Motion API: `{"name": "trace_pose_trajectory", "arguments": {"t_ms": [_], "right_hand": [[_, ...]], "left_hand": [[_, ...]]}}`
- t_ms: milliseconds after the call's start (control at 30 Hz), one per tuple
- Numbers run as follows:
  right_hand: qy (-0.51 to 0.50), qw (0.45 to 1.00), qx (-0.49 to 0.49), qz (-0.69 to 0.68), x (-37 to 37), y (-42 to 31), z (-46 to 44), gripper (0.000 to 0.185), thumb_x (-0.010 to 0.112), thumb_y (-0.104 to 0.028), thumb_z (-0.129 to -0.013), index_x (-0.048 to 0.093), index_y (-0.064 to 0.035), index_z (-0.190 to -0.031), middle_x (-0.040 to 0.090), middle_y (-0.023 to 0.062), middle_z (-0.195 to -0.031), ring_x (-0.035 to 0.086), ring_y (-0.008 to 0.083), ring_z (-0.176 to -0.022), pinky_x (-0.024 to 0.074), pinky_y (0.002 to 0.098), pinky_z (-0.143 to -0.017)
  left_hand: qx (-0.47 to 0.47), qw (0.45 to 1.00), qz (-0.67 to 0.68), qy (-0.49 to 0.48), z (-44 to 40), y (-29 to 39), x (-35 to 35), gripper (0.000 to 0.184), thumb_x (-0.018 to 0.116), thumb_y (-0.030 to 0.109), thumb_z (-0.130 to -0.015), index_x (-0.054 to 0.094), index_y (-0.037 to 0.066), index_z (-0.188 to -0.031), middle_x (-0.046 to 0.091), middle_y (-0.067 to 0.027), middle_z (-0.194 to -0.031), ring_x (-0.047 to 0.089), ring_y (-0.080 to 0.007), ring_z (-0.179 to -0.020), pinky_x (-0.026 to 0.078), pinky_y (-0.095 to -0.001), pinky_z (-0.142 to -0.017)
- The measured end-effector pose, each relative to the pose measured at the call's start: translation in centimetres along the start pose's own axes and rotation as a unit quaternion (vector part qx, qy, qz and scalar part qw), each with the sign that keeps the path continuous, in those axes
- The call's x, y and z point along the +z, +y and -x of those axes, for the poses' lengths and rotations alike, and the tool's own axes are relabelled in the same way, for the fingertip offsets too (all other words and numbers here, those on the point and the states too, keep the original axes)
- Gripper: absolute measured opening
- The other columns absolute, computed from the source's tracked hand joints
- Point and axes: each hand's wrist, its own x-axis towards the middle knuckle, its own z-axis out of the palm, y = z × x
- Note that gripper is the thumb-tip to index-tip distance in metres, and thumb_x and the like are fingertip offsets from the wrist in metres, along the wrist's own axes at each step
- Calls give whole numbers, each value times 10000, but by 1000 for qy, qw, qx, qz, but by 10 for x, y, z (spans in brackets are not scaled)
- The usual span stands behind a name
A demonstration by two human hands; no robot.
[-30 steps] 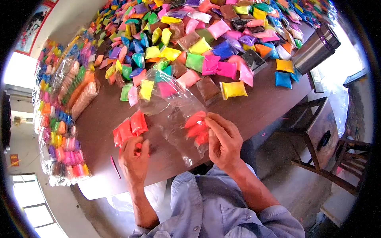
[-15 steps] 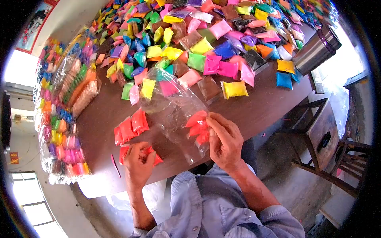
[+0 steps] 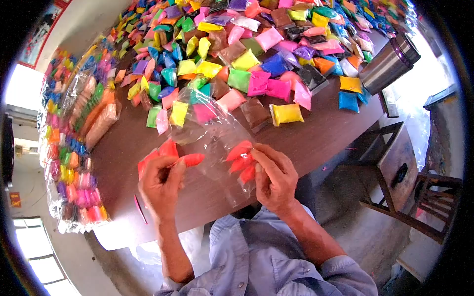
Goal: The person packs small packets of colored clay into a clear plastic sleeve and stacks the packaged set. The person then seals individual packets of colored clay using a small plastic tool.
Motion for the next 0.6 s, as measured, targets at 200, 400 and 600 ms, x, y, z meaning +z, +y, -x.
{"name": "trace_pose_trajectory", "arguments": {"t_ms": [200, 400, 600], "right_hand": [[7, 1000, -8, -6, 2, 2, 0, 284, 677, 23, -959, 756, -19, -1229, 755, 175, -1249, 732, 342, -1074, 576, 419, -938], [-3, 1000, -14, 1, -1, -1, -4, 260, 675, 0, -969, 750, -10, -1217, 758, 175, -1236, 735, 351, -1064, 572, 427, -943], [-3, 1000, -15, 3, 1, 1, -2, 260, 675, -2, -961, 748, -7, -1211, 757, 178, -1232, 736, 351, -1068, 571, 430, -944]], "left_hand": [[115, 992, -48, 10, -10, -15, 58, 143, 852, 55, -925, 745, 11, -1009, 721, -9, -860, 635, -53, -706, 517, -234, -625], [39, 998, 23, -46, -5, -16, 79, 137, 845, 46, -929, 747, 7, -1016, 741, -18, -897, 651, -65, -765, 538, -241, -681], [8, 995, 38, -92, -6, -16, 74, 124, 823, 44, -948, 746, -6, -1030, 779, -60, -996, 694, -95, -859, 576, -264, -777]]}}
